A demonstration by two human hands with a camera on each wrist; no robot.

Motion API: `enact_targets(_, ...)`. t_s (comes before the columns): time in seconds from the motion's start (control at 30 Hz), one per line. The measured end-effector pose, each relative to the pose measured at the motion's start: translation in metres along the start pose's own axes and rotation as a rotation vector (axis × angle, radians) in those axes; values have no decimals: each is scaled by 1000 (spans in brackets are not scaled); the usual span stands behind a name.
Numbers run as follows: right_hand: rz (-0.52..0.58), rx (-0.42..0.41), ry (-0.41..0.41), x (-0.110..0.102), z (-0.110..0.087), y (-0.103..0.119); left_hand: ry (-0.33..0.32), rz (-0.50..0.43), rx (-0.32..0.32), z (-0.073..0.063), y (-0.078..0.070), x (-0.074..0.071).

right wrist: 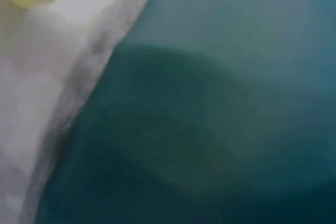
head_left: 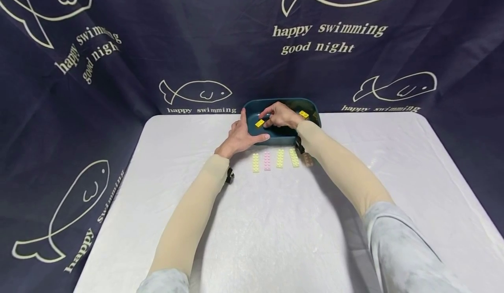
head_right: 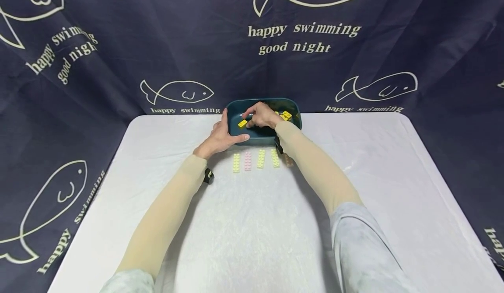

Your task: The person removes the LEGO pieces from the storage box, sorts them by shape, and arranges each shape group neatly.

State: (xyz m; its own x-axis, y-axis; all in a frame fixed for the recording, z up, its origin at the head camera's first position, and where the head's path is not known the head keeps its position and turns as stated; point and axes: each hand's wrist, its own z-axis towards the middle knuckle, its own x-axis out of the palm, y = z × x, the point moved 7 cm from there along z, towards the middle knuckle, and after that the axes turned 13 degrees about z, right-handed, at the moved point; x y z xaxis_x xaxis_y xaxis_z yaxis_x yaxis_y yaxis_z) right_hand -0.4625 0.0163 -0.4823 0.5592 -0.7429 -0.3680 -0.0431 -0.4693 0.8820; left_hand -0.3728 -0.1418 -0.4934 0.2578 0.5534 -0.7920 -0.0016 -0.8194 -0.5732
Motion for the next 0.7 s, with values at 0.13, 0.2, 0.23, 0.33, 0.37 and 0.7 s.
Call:
enact_targets(0.13, -14, 1, -5, 1, 0, 1, 2, -1, 2, 0, -1, -1)
enact_targets(0.2, -16, 4, -5, 1, 0, 2, 5, -2, 0, 0, -1, -2)
enact_targets(0.23, -15, 4, -6, 1, 0, 2, 7, -3, -1, 0, -1, -2)
enact_targets(0.33, -15, 4, -12, 1, 0, 4, 1, 0, 1, 0, -1, -2)
enact_targets(0.37, -16, 6, -12, 1, 0, 4, -2, 0, 3, 1, -1, -2)
enact_targets(0.7, -49, 25, -21, 5, 2, 0, 5, 3, 5, 0, 0, -1)
